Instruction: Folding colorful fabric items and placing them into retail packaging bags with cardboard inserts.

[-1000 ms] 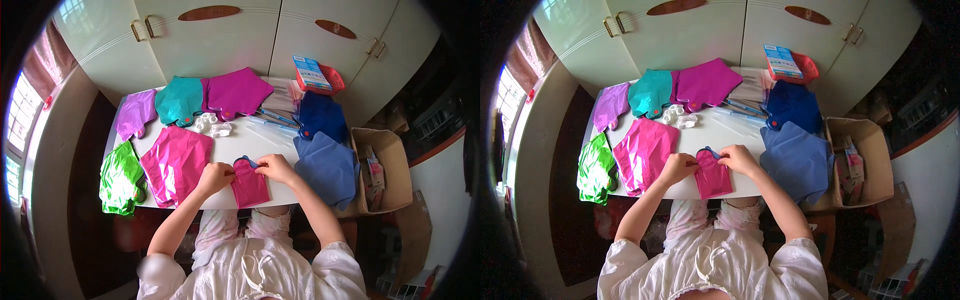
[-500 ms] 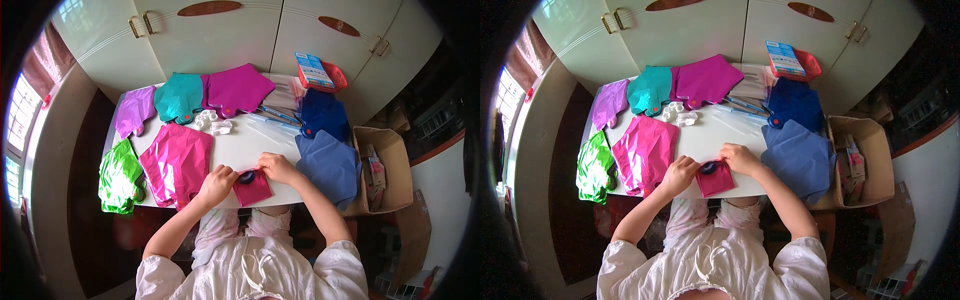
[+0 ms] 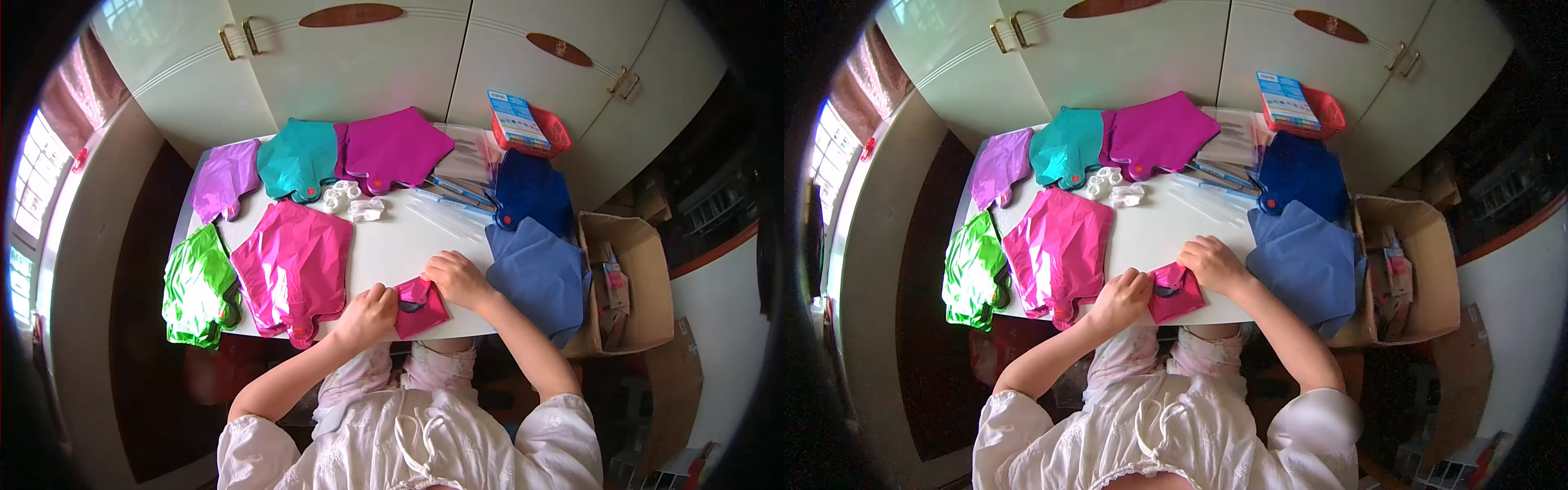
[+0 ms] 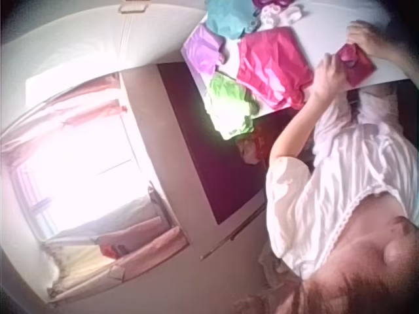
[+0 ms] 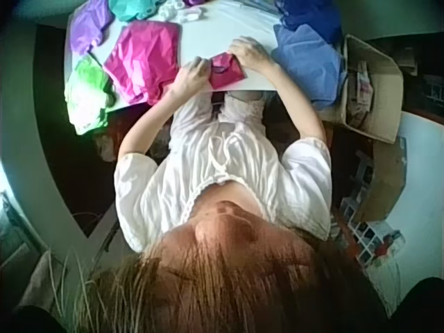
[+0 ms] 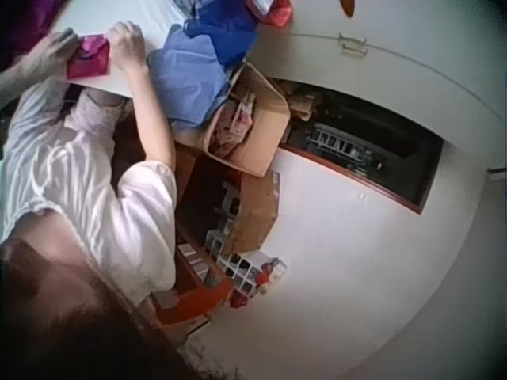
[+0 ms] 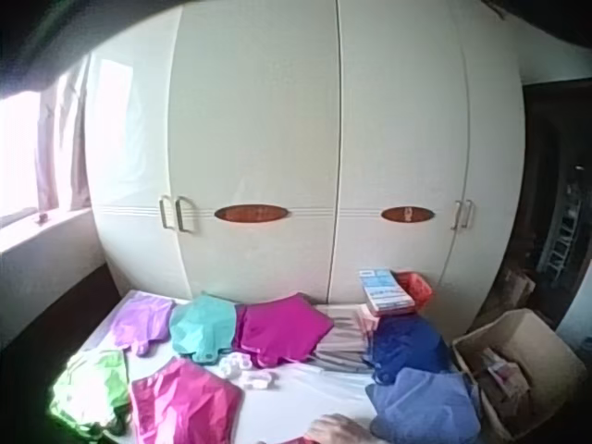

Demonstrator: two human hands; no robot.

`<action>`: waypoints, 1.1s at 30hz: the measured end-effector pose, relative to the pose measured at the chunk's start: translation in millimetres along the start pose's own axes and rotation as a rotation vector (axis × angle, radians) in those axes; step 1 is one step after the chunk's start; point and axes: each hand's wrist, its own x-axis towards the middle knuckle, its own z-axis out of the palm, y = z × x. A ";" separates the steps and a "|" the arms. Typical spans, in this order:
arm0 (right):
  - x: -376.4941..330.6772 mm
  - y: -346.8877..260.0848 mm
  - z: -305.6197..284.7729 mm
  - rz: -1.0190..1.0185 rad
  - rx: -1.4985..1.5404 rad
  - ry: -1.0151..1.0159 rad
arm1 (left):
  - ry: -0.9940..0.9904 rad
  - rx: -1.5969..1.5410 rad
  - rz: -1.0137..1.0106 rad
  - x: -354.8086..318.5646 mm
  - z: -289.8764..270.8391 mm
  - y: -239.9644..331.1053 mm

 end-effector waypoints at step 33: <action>-33.8 -65.3 23.2 0.145 -0.080 0.035 | -0.113 -0.015 -0.077 -19.1 -20.5 6.3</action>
